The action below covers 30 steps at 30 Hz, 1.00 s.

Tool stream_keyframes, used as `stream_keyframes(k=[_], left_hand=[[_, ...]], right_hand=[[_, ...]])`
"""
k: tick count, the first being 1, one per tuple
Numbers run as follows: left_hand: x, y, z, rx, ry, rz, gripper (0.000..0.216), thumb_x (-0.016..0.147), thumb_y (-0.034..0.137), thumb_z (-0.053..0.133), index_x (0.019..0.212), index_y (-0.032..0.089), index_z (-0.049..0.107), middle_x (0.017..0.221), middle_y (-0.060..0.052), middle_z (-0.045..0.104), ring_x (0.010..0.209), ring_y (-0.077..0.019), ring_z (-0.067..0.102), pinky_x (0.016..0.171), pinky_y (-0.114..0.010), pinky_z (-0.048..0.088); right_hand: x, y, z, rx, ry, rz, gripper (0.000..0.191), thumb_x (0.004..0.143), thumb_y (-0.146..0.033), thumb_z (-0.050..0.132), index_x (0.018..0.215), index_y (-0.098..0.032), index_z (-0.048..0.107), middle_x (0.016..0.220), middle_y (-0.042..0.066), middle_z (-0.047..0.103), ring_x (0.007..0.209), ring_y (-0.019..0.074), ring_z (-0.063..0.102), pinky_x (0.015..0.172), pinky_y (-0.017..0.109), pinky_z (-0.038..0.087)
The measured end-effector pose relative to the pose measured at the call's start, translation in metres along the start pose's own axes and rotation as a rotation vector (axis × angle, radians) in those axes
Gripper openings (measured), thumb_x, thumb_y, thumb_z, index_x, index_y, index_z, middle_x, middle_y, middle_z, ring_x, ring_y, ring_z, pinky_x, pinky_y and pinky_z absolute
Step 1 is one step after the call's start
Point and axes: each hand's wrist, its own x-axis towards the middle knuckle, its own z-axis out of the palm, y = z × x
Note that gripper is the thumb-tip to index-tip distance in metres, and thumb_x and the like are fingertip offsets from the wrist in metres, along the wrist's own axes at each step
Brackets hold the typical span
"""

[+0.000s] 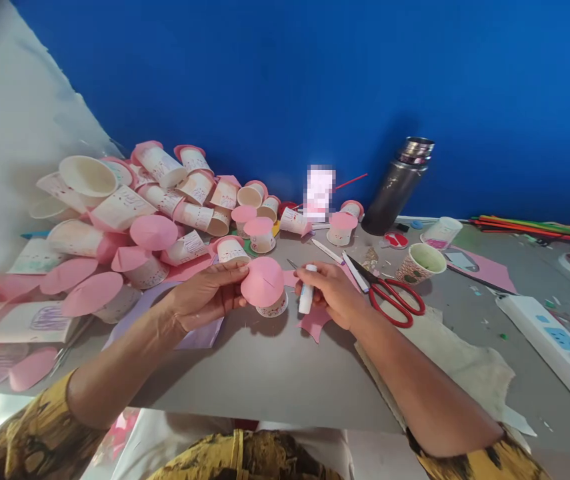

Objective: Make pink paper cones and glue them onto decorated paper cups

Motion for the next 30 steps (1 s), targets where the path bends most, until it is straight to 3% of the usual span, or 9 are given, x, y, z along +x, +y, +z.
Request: stream_keyframes(k=[5, 12, 21, 24, 27, 30], left_hand=[[0.002, -0.002, 0.001, 0.083, -0.022, 0.038, 0.023, 0.073, 0.023, 0.085, 0.080, 0.011, 0.068, 0.073, -0.002, 0.065, 0.058, -0.0094, 0.060, 0.047, -0.018, 0.052], [0.009, -0.006, -0.005, 0.170, 0.060, 0.083, 0.032, 0.068, 0.029, 0.087, 0.075, 0.014, 0.060, 0.066, 0.002, 0.057, 0.055, -0.0071, 0.052, 0.041, -0.016, 0.045], [0.020, -0.017, -0.008, 0.354, 0.205, 0.176, 0.030, 0.070, 0.031, 0.078, 0.090, 0.016, 0.061, 0.064, 0.002, 0.060, 0.045, -0.0107, 0.054, 0.037, -0.023, 0.048], [0.017, -0.018, -0.008, 0.547, 0.258, 0.228, 0.024, 0.079, 0.035, 0.071, 0.094, 0.017, 0.063, 0.064, 0.002, 0.062, 0.047, -0.0137, 0.057, 0.038, -0.025, 0.048], [0.009, -0.019, -0.008, 0.939, 0.337, 0.440, 0.025, 0.090, 0.039, 0.059, 0.101, 0.019, 0.067, 0.082, -0.004, 0.069, 0.065, -0.0179, 0.066, 0.055, -0.031, 0.056], [0.003, -0.023, -0.009, 1.234, 0.343, 0.760, 0.033, 0.095, 0.039, 0.054, 0.115, 0.018, 0.070, 0.118, -0.013, 0.066, 0.103, -0.0249, 0.067, 0.092, -0.043, 0.056]], right_hand=[[0.004, 0.006, 0.001, -0.018, -0.095, 0.052, 0.049, 0.070, -0.057, 0.080, 0.088, -0.013, 0.069, 0.059, -0.001, 0.062, 0.044, 0.0058, 0.039, 0.040, 0.020, 0.018], [0.004, 0.011, 0.004, -0.050, -0.119, 0.046, 0.048, 0.071, -0.058, 0.081, 0.085, -0.014, 0.065, 0.060, -0.002, 0.062, 0.044, 0.0056, 0.042, 0.040, 0.020, 0.023], [0.005, 0.014, 0.002, -0.089, -0.097, 0.064, 0.046, 0.072, -0.058, 0.081, 0.082, -0.017, 0.064, 0.062, -0.002, 0.063, 0.047, 0.0079, 0.048, 0.039, 0.020, 0.032], [0.004, 0.013, 0.003, -0.099, -0.092, 0.065, 0.045, 0.071, -0.058, 0.080, 0.082, -0.017, 0.064, 0.063, -0.001, 0.062, 0.048, 0.0092, 0.050, 0.039, 0.021, 0.036], [0.005, 0.014, 0.003, -0.112, -0.086, 0.062, 0.045, 0.071, -0.057, 0.080, 0.083, -0.017, 0.064, 0.063, -0.001, 0.062, 0.050, 0.0105, 0.052, 0.041, 0.022, 0.042], [0.005, 0.015, 0.004, -0.131, -0.084, 0.051, 0.042, 0.070, -0.054, 0.081, 0.083, -0.017, 0.064, 0.063, -0.001, 0.061, 0.054, 0.0125, 0.053, 0.047, 0.026, 0.049]])
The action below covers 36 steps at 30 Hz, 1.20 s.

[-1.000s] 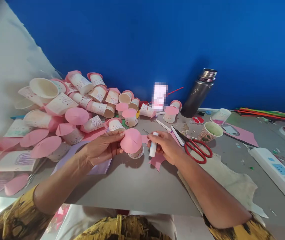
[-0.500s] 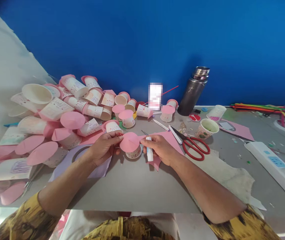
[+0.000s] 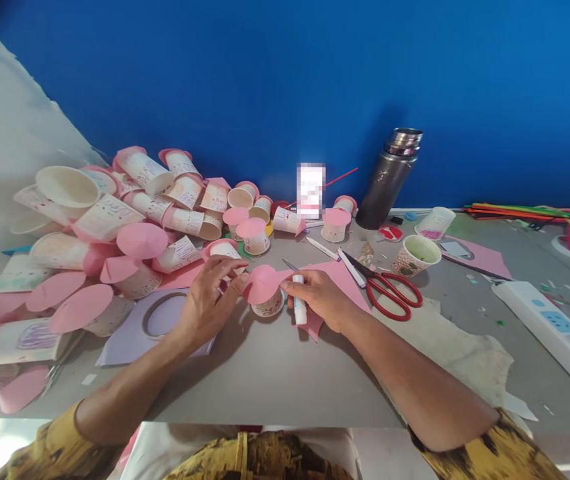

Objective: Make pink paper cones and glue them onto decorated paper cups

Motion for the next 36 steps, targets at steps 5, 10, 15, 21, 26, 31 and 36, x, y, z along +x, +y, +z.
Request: stream_keyframes(k=[5, 10, 15, 21, 26, 31, 36], left_hand=[[-0.002, 0.000, 0.003, 0.015, -0.120, 0.173, 0.037, 0.097, 0.036, 0.055, 0.129, 0.021, 0.068, 0.145, -0.013, 0.057, 0.136, -0.0290, 0.051, 0.113, -0.049, 0.043], [0.002, 0.002, 0.005, -0.006, -0.201, 0.142, 0.034, 0.097, 0.034, 0.055, 0.124, 0.021, 0.072, 0.140, -0.012, 0.064, 0.135, -0.0287, 0.054, 0.113, -0.048, 0.045], [0.005, 0.006, 0.007, -0.031, -0.292, 0.183, 0.036, 0.100, 0.036, 0.052, 0.126, 0.018, 0.070, 0.137, -0.013, 0.066, 0.128, -0.0259, 0.061, 0.110, -0.042, 0.049], [0.004, 0.010, 0.009, 0.036, -0.259, 0.298, 0.036, 0.101, 0.034, 0.050, 0.126, 0.016, 0.068, 0.136, -0.015, 0.066, 0.127, -0.0254, 0.061, 0.109, -0.041, 0.050], [0.004, 0.014, 0.007, 0.075, -0.281, 0.310, 0.036, 0.102, 0.033, 0.048, 0.126, 0.015, 0.068, 0.132, -0.015, 0.068, 0.124, -0.0246, 0.063, 0.108, -0.038, 0.050], [0.003, 0.014, 0.009, 0.075, -0.281, 0.346, 0.036, 0.103, 0.033, 0.045, 0.127, 0.017, 0.067, 0.130, -0.013, 0.069, 0.123, -0.0246, 0.063, 0.106, -0.039, 0.052], [-0.001, 0.014, 0.012, 0.072, -0.275, 0.293, 0.038, 0.103, 0.034, 0.043, 0.130, 0.018, 0.065, 0.135, -0.014, 0.067, 0.128, -0.0258, 0.061, 0.109, -0.043, 0.049]], right_hand=[[-0.003, -0.001, 0.002, -0.076, 0.052, -0.018, 0.035, 0.072, -0.043, 0.081, 0.093, -0.019, 0.067, 0.067, -0.001, 0.061, 0.066, 0.0164, 0.059, 0.056, 0.028, 0.050], [-0.007, -0.004, 0.005, -0.427, 0.127, -0.089, 0.044, 0.076, -0.038, 0.076, 0.116, -0.022, 0.067, 0.075, -0.002, 0.065, 0.070, 0.0176, 0.062, 0.065, 0.030, 0.048], [-0.005, 0.000, 0.008, -0.521, 0.109, -0.203, 0.040, 0.077, -0.039, 0.073, 0.112, -0.020, 0.069, 0.086, 0.000, 0.070, 0.073, 0.0166, 0.061, 0.066, 0.028, 0.045], [-0.003, 0.003, 0.007, -0.562, 0.109, -0.246, 0.040, 0.078, -0.034, 0.070, 0.115, -0.020, 0.070, 0.087, 0.000, 0.070, 0.066, 0.0135, 0.055, 0.062, 0.026, 0.040], [-0.002, 0.004, 0.007, -0.571, 0.105, -0.271, 0.040, 0.079, -0.034, 0.069, 0.116, -0.020, 0.071, 0.083, -0.001, 0.068, 0.065, 0.0130, 0.052, 0.062, 0.026, 0.039], [-0.003, 0.003, 0.008, -0.545, 0.100, -0.251, 0.039, 0.077, -0.030, 0.069, 0.115, -0.020, 0.070, 0.085, -0.002, 0.070, 0.066, 0.0130, 0.054, 0.063, 0.025, 0.040], [-0.004, 0.002, 0.009, -0.551, 0.099, -0.261, 0.039, 0.078, -0.028, 0.066, 0.116, -0.022, 0.071, 0.092, 0.000, 0.073, 0.072, 0.0152, 0.058, 0.068, 0.027, 0.043]])
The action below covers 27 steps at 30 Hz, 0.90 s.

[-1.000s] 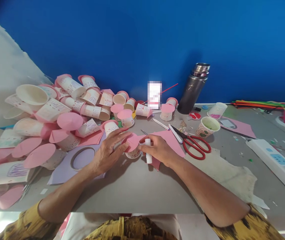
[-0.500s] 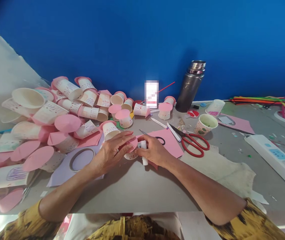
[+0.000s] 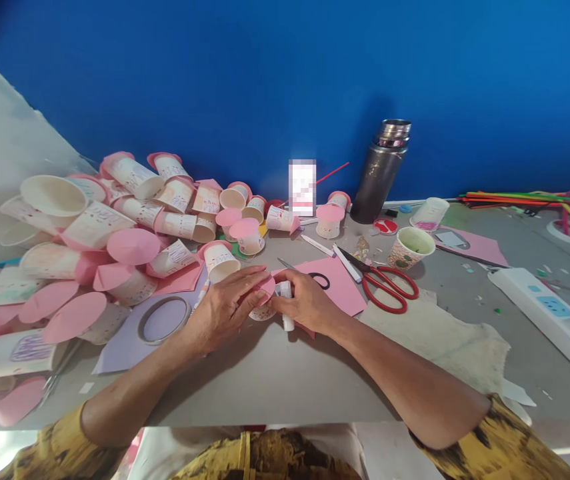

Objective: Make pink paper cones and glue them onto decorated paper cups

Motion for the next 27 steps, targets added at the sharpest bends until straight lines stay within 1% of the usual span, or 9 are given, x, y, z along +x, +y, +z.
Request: stream_keyframes(k=[2, 5, 10, 15, 18, 20, 23, 25, 27], left_hand=[[-0.001, 0.000, -0.002, -0.022, 0.016, -0.041, 0.041, 0.101, 0.036, 0.048, 0.136, 0.018, 0.061, 0.141, -0.014, 0.063, 0.132, -0.0277, 0.058, 0.112, -0.045, 0.047], [-0.004, -0.002, -0.011, -0.100, 0.041, -0.116, 0.051, 0.095, 0.040, 0.058, 0.143, 0.023, 0.056, 0.149, -0.012, 0.058, 0.138, -0.0298, 0.053, 0.114, -0.048, 0.044], [-0.009, -0.011, -0.025, -0.267, 0.129, -0.294, 0.042, 0.097, 0.043, 0.056, 0.133, 0.023, 0.064, 0.142, -0.010, 0.064, 0.131, -0.0282, 0.059, 0.112, -0.045, 0.046], [-0.012, -0.015, -0.019, -0.264, 0.118, -0.287, 0.037, 0.095, 0.041, 0.059, 0.125, 0.022, 0.069, 0.143, -0.010, 0.063, 0.135, -0.0284, 0.055, 0.112, -0.044, 0.046], [-0.014, -0.015, -0.016, -0.254, 0.109, -0.325, 0.041, 0.094, 0.041, 0.060, 0.130, 0.023, 0.066, 0.142, -0.011, 0.063, 0.127, -0.0288, 0.060, 0.099, -0.042, 0.054], [-0.014, -0.016, -0.015, -0.271, 0.134, -0.434, 0.043, 0.094, 0.043, 0.058, 0.130, 0.022, 0.065, 0.131, -0.011, 0.069, 0.110, -0.0267, 0.069, 0.086, -0.037, 0.058], [-0.012, -0.018, -0.016, -0.397, 0.154, -0.583, 0.039, 0.092, 0.045, 0.058, 0.118, 0.019, 0.069, 0.099, -0.008, 0.075, 0.081, -0.0207, 0.071, 0.064, -0.029, 0.056], [-0.009, -0.018, -0.016, -0.491, 0.136, -0.631, 0.035, 0.089, 0.043, 0.060, 0.111, 0.017, 0.069, 0.077, -0.002, 0.070, 0.062, -0.0161, 0.065, 0.053, -0.026, 0.050], [-0.006, -0.018, -0.016, -0.558, 0.130, -0.658, 0.032, 0.085, 0.040, 0.064, 0.107, 0.017, 0.069, 0.063, 0.002, 0.063, 0.050, -0.0129, 0.056, 0.048, -0.024, 0.046]], right_hand=[[0.000, -0.001, -0.001, -0.020, 0.005, 0.023, 0.037, 0.077, -0.028, 0.068, 0.113, -0.022, 0.072, 0.091, 0.000, 0.073, 0.072, 0.0158, 0.059, 0.067, 0.027, 0.042], [-0.001, -0.006, -0.005, -0.041, 0.024, 0.089, 0.037, 0.078, -0.030, 0.068, 0.113, -0.020, 0.070, 0.078, -0.001, 0.070, 0.066, 0.0162, 0.058, 0.064, 0.028, 0.041], [-0.003, -0.010, -0.011, 0.071, 0.079, 0.169, 0.034, 0.081, -0.040, 0.067, 0.109, -0.020, 0.069, 0.067, -0.001, 0.067, 0.062, 0.0177, 0.060, 0.060, 0.029, 0.043], [-0.001, -0.003, -0.011, 0.159, 0.121, 0.147, 0.030, 0.084, -0.043, 0.066, 0.103, -0.021, 0.068, 0.073, 0.001, 0.071, 0.068, 0.0204, 0.066, 0.061, 0.030, 0.048], [-0.002, -0.003, -0.009, 0.197, 0.116, 0.148, 0.031, 0.085, -0.046, 0.066, 0.103, -0.021, 0.068, 0.070, 0.001, 0.070, 0.064, 0.0192, 0.064, 0.057, 0.029, 0.048], [-0.002, -0.004, -0.008, 0.231, 0.106, 0.169, 0.033, 0.085, -0.049, 0.066, 0.102, -0.021, 0.067, 0.068, 0.000, 0.068, 0.060, 0.0181, 0.062, 0.053, 0.028, 0.046], [-0.003, -0.005, -0.008, 0.251, 0.081, 0.182, 0.037, 0.083, -0.051, 0.068, 0.103, -0.020, 0.068, 0.065, -0.001, 0.065, 0.057, 0.0173, 0.060, 0.052, 0.028, 0.046], [-0.003, -0.004, -0.007, 0.250, 0.049, 0.174, 0.041, 0.082, -0.051, 0.070, 0.108, -0.020, 0.068, 0.064, -0.001, 0.065, 0.060, 0.0179, 0.060, 0.055, 0.029, 0.048], [-0.003, -0.003, -0.007, 0.267, 0.013, 0.172, 0.045, 0.081, -0.050, 0.072, 0.114, -0.019, 0.068, 0.066, -0.001, 0.065, 0.066, 0.0193, 0.062, 0.059, 0.030, 0.050]])
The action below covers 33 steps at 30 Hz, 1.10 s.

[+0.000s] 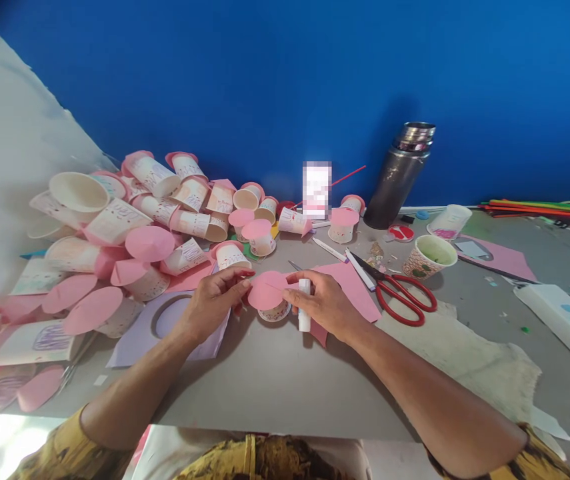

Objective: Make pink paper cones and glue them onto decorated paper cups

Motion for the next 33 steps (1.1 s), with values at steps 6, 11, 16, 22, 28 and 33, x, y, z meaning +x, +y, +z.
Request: stream_keyframes(k=[6, 11, 16, 22, 28, 33], left_hand=[[0.0031, 0.0002, 0.0048, -0.254, -0.090, -0.097, 0.034, 0.077, 0.039, 0.074, 0.100, 0.015, 0.066, 0.058, 0.003, 0.063, 0.046, -0.0107, 0.054, 0.047, -0.022, 0.045], [0.0040, -0.0021, 0.0062, -0.363, -0.121, -0.124, 0.036, 0.075, 0.037, 0.078, 0.100, 0.013, 0.065, 0.058, 0.002, 0.064, 0.047, -0.0100, 0.055, 0.046, -0.021, 0.048], [0.0042, -0.0017, 0.0064, -0.419, -0.136, -0.143, 0.039, 0.073, 0.037, 0.081, 0.099, 0.013, 0.065, 0.058, 0.000, 0.066, 0.045, -0.0112, 0.058, 0.045, -0.022, 0.050], [0.0047, -0.0031, 0.0070, -0.440, -0.133, -0.155, 0.039, 0.072, 0.038, 0.081, 0.097, 0.015, 0.063, 0.056, 0.000, 0.067, 0.041, -0.0123, 0.059, 0.043, -0.022, 0.049], [0.0027, 0.0000, 0.0092, -0.391, -0.120, -0.139, 0.036, 0.074, 0.037, 0.078, 0.098, 0.015, 0.062, 0.055, 0.001, 0.066, 0.043, -0.0131, 0.058, 0.041, -0.023, 0.050], [0.0017, -0.0014, 0.0105, -0.300, -0.058, -0.076, 0.031, 0.077, 0.036, 0.076, 0.098, 0.017, 0.066, 0.057, 0.003, 0.063, 0.045, -0.0111, 0.057, 0.039, -0.020, 0.046]], right_hand=[[0.0004, 0.0023, 0.0003, -0.015, -0.115, -0.019, 0.048, 0.078, -0.038, 0.076, 0.123, -0.024, 0.067, 0.092, 0.001, 0.071, 0.073, 0.0177, 0.066, 0.067, 0.030, 0.053], [-0.0003, 0.0010, 0.0018, -0.113, -0.089, -0.054, 0.054, 0.076, -0.036, 0.076, 0.128, -0.025, 0.065, 0.112, 0.005, 0.073, 0.075, 0.0192, 0.068, 0.066, 0.030, 0.052], [-0.0001, -0.0007, 0.0056, -0.213, -0.072, -0.095, 0.056, 0.071, -0.030, 0.077, 0.126, -0.025, 0.065, 0.116, 0.005, 0.073, 0.075, 0.0192, 0.066, 0.068, 0.030, 0.049], [0.0020, 0.0034, 0.0087, -0.215, -0.056, -0.151, 0.046, 0.076, -0.033, 0.073, 0.121, -0.025, 0.068, 0.114, 0.004, 0.073, 0.090, 0.0226, 0.067, 0.079, 0.033, 0.048], [0.0019, 0.0047, 0.0081, -0.221, -0.049, -0.170, 0.047, 0.077, -0.039, 0.074, 0.122, -0.024, 0.068, 0.111, 0.005, 0.074, 0.087, 0.0220, 0.067, 0.078, 0.033, 0.048], [0.0022, 0.0049, 0.0087, -0.230, -0.053, -0.157, 0.048, 0.076, -0.037, 0.074, 0.123, -0.024, 0.068, 0.108, 0.005, 0.074, 0.079, 0.0202, 0.067, 0.071, 0.031, 0.048]])
